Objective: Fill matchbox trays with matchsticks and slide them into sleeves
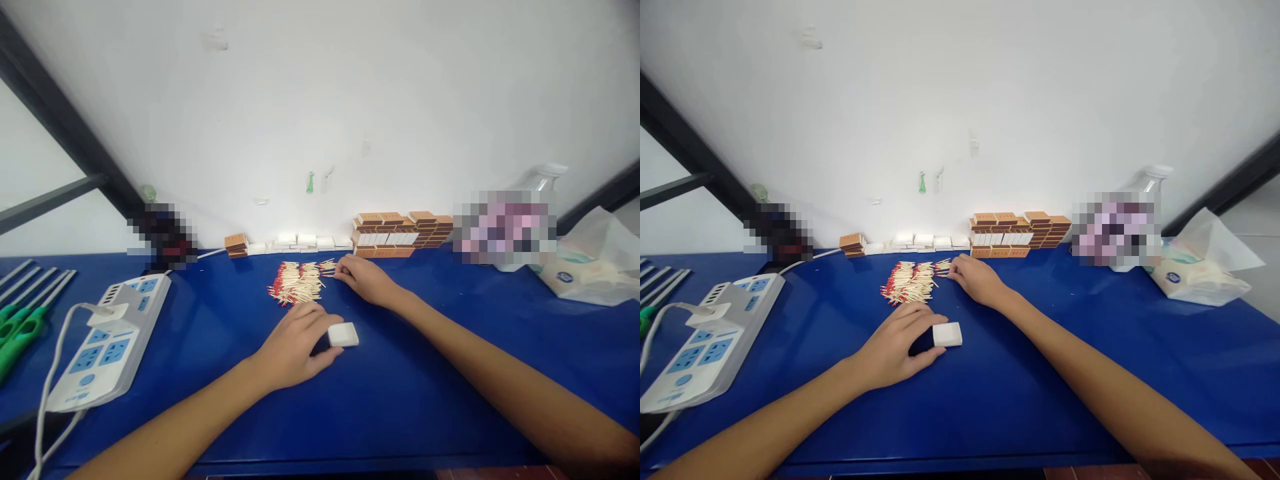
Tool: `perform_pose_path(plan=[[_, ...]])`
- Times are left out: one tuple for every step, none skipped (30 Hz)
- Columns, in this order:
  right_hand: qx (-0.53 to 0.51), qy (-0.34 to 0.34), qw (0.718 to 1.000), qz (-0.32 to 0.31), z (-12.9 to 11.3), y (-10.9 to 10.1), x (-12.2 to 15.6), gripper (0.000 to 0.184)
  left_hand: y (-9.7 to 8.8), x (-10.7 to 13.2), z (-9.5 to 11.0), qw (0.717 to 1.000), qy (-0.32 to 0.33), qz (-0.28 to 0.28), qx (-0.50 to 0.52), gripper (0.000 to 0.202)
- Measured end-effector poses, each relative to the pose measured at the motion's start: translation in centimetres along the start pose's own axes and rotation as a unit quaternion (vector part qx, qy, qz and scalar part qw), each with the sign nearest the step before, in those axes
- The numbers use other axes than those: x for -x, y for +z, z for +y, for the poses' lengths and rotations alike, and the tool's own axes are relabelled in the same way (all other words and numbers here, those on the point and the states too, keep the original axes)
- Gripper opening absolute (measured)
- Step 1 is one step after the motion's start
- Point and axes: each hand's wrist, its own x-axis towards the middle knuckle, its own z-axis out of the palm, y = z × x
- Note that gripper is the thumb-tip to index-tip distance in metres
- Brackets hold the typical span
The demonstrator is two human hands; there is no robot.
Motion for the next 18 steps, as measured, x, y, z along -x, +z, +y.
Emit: perform_pose_path(plan=[[0.010, 0.004, 1.000, 0.000, 0.1, 0.0, -0.2, 0.008, 0.0, 0.0, -0.1, 1.000, -0.008, 0.005, -0.009, 0.038], [0.019, 0.007, 1.000, 0.000, 0.1, -0.1, -0.4, 0.007, 0.0, 0.0, -0.3, 1.000, -0.015, 0.009, -0.016, 0.039], [0.028, 0.008, 1.000, 0.000, 0.0, -0.2, -0.6, 0.006, 0.0, 0.0, -0.4, 0.999, -0.021, 0.012, -0.021, 0.040], [0.036, 0.006, 0.999, 0.000, 0.0, -0.3, -0.8, 0.007, 0.1, -0.1, -0.4, 0.999, -0.024, 0.015, -0.024, 0.041], [0.043, 0.003, 0.999, -0.002, -0.1, -0.5, -1.0, 0.013, 0.1, -0.1, -0.5, 0.999, -0.024, 0.016, -0.025, 0.042], [0.049, -0.002, 0.999, -0.006, -0.2, -0.6, -1.2, 0.020, 0.1, -0.1, -0.5, 0.999, -0.023, 0.017, -0.026, 0.042], [0.053, -0.008, 0.998, -0.012, -0.3, -0.8, -1.4, 0.025, 0.2, -0.1, -0.5, 0.999, -0.022, 0.017, -0.026, 0.043], [0.056, -0.013, 0.998, -0.020, -0.4, -0.9, -1.7, 0.027, 0.2, -0.1, -0.6, 0.999, -0.020, 0.018, -0.025, 0.043], [0.059, -0.016, 0.998, -0.028, -0.5, -1.0, -1.9, 0.025, 0.1, -0.1, -0.6, 0.999, -0.020, 0.018, -0.025, 0.043], [0.062, -0.017, 0.997, -0.034, -0.6, -1.1, -2.2, 0.021, 0.1, -0.1, -0.5, 0.999, -0.020, 0.018, -0.026, 0.043], [0.064, -0.018, 0.997, -0.040, -0.6, -1.1, -2.4, 0.017, 0.1, 0.0, -0.5, 0.999, -0.021, 0.017, -0.027, 0.044], [0.067, -0.018, 0.997, -0.044, -0.6, -1.2, -2.6, 0.015, 0.0, 0.0, -0.6, 0.999, -0.022, 0.018, -0.029, 0.044], [0.069, -0.018, 0.996, -0.048, -0.7, -1.2, -2.8, 0.014, 0.0, 0.0, -0.6, 0.999, -0.022, 0.019, -0.031, 0.045], [0.072, -0.018, 0.996, -0.051, -0.8, -1.2, -2.9, 0.013, 0.0, 0.0, -0.6, 0.999, -0.021, 0.020, -0.033, 0.045], [0.075, -0.020, 0.996, -0.054, -0.8, -1.3, -2.9, 0.012, 0.0, 0.0, -0.6, 0.999, -0.021, 0.021, -0.034, 0.045], [0.079, -0.022, 0.995, -0.057, -0.9, -1.3, -3.0, 0.011, 0.0, 0.1, -0.6, 0.999, -0.020, 0.022, -0.035, 0.045], [0.083, -0.023, 0.995, -0.059, -0.9, -1.3, -3.0, 0.010, 0.1, 0.1, -0.6, 0.999, -0.019, 0.021, -0.036, 0.046], [0.088, -0.024, 0.994, -0.060, -1.0, -1.3, -3.0, 0.010, 0.1, 0.1, -0.6, 0.999, -0.018, 0.021, -0.036, 0.046]])
